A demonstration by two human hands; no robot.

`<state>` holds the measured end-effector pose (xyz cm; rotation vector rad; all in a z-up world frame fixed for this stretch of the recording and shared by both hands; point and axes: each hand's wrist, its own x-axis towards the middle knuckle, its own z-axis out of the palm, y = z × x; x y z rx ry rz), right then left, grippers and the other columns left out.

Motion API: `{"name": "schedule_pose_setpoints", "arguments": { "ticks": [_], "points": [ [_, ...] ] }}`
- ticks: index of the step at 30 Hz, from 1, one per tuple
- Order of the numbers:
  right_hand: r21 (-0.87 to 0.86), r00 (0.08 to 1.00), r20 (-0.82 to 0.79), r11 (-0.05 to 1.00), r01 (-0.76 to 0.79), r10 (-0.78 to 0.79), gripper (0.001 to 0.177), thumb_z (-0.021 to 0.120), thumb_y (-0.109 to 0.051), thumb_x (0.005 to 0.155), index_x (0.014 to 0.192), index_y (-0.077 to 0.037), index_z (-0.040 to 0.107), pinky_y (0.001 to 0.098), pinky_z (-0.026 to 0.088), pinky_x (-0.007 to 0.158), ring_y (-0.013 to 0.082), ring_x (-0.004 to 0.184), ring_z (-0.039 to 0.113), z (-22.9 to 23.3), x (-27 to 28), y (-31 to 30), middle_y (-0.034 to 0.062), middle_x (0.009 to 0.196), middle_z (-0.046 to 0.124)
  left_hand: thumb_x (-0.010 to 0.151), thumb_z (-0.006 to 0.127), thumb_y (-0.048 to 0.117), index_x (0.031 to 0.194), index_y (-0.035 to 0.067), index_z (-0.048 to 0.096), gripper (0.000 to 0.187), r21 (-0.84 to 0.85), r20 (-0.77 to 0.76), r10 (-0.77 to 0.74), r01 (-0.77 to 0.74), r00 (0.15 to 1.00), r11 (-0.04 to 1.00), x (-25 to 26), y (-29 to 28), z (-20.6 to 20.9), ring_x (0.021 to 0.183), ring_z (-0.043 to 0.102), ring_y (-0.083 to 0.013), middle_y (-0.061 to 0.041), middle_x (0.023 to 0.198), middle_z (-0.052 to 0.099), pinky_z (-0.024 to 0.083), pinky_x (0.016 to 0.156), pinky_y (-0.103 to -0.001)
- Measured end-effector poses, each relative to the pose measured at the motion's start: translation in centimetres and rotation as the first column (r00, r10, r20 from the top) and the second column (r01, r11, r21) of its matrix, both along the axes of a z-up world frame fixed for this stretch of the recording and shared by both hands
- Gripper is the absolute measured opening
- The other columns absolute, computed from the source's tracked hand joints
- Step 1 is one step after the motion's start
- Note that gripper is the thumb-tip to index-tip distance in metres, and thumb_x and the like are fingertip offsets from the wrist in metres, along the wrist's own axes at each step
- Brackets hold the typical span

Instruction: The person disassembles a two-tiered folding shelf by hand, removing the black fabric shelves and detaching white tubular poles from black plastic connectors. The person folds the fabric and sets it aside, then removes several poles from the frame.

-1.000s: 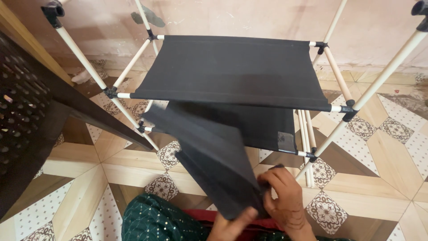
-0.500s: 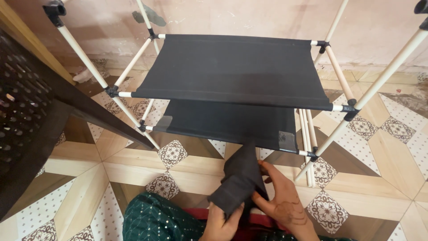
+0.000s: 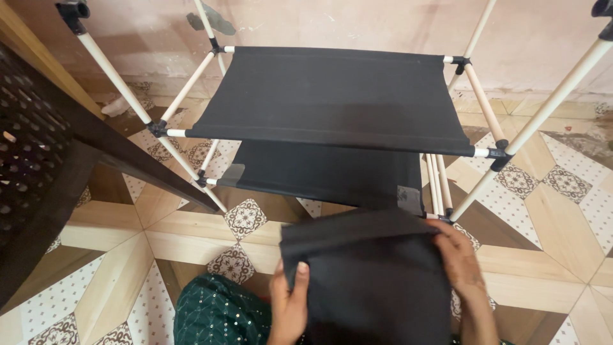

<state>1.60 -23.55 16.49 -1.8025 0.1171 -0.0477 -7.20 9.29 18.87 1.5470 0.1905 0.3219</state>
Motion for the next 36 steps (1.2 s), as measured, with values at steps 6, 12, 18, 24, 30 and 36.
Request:
{"name": "schedule_pose_setpoints", "arguments": {
  "ticks": [6, 12, 18, 24, 30, 36],
  "points": [
    [0.124, 0.986, -0.129, 0.985, 0.121, -0.105, 0.033, 0.06, -0.024, 0.106, 0.114, 0.005, 0.074, 0.0257, 0.047, 0.075, 0.0137, 0.087, 0.061, 2.1, -0.3, -0.1, 0.0077, 0.098, 0.072, 0.103, 0.053, 0.017, 0.124, 0.001, 0.067, 0.03, 0.171, 0.103, -0.152, 0.133, 0.983, 0.976, 0.4, 1.3, 2.3, 0.087, 0.073, -0.0131, -0.009, 0.096, 0.082, 0.057, 0.08, -0.029],
    [0.097, 0.998, 0.053, 0.995, -0.03, 0.025, 0.05, 0.064, -0.002, 0.085, 0.133, -0.013, 0.057, 0.0228, 0.053, 0.082, 0.0105, 0.098, 0.067, 2.0, -0.2, 1.6, -0.0006, 0.105, 0.068, 0.099, 0.061, 0.019, 0.116, 0.0, 0.069, 0.027, 0.209, 0.004, -0.276, 0.27, 0.961, 0.94, 0.2, 1.0, 1.5, 0.08, 0.072, -0.0122, -0.009, 0.091, 0.081, 0.057, 0.076, -0.028],
    [0.516, 0.971, -0.222, 0.835, 0.192, -0.086, 0.026, 0.061, -0.004, 0.091, 0.116, 0.001, 0.067, 0.0314, 0.053, 0.071, 0.022, 0.078, 0.066, -3.8, 1.8, -1.7, 0.0116, 0.091, 0.071, 0.102, 0.063, 0.013, 0.101, -0.005, 0.074, 0.021, -0.04, 0.206, -0.188, 0.201, 0.96, 0.979, -0.1, 1.1, 0.4, 0.075, 0.059, -0.0064, -0.008, 0.08, 0.072, 0.051, 0.068, -0.024],
    [0.484, 0.89, -0.453, 0.824, 0.294, -0.051, 0.031, 0.061, -0.023, 0.094, 0.11, 0.003, 0.068, 0.0362, 0.056, 0.075, 0.0263, 0.081, 0.068, -4.5, 2.7, -0.1, 0.0169, 0.096, 0.072, 0.099, 0.063, 0.012, 0.104, -0.005, 0.071, 0.019, 0.012, 0.156, 0.001, -0.003, 0.988, 1.0, 0.0, 0.0, 0.6, 0.068, 0.055, -0.0037, -0.005, 0.072, 0.07, 0.048, 0.062, -0.022],
    [0.049, 0.967, -0.138, 0.976, -0.211, 0.216, 0.044, 0.067, -0.035, 0.091, 0.122, -0.005, 0.072, 0.0294, 0.047, 0.096, 0.0163, 0.111, 0.065, -0.8, 0.9, 1.5, 0.0087, 0.118, 0.074, 0.101, 0.057, 0.012, 0.124, -0.009, 0.058, 0.032, 0.269, 0.418, -0.069, -0.051, 0.906, 0.962, 0.3, 1.2, 2.0, 0.088, 0.067, -0.0109, -0.013, 0.097, 0.073, 0.051, 0.075, -0.025],
    [0.615, 0.909, -0.394, 0.696, 0.371, -0.137, 0.044, 0.061, -0.043, 0.098, 0.119, -0.005, 0.067, 0.038, 0.049, 0.098, 0.0229, 0.106, 0.066, -2.6, 2.4, 1.5, 0.0097, 0.114, 0.073, 0.098, 0.063, 0.016, 0.114, -0.004, 0.071, 0.027, 0.28, 0.224, -0.025, -0.04, 0.974, 0.959, 0.2, 0.9, 1.2, 0.067, 0.062, -0.009, -0.008, 0.08, 0.076, 0.053, 0.065, -0.025]
  ]
}}
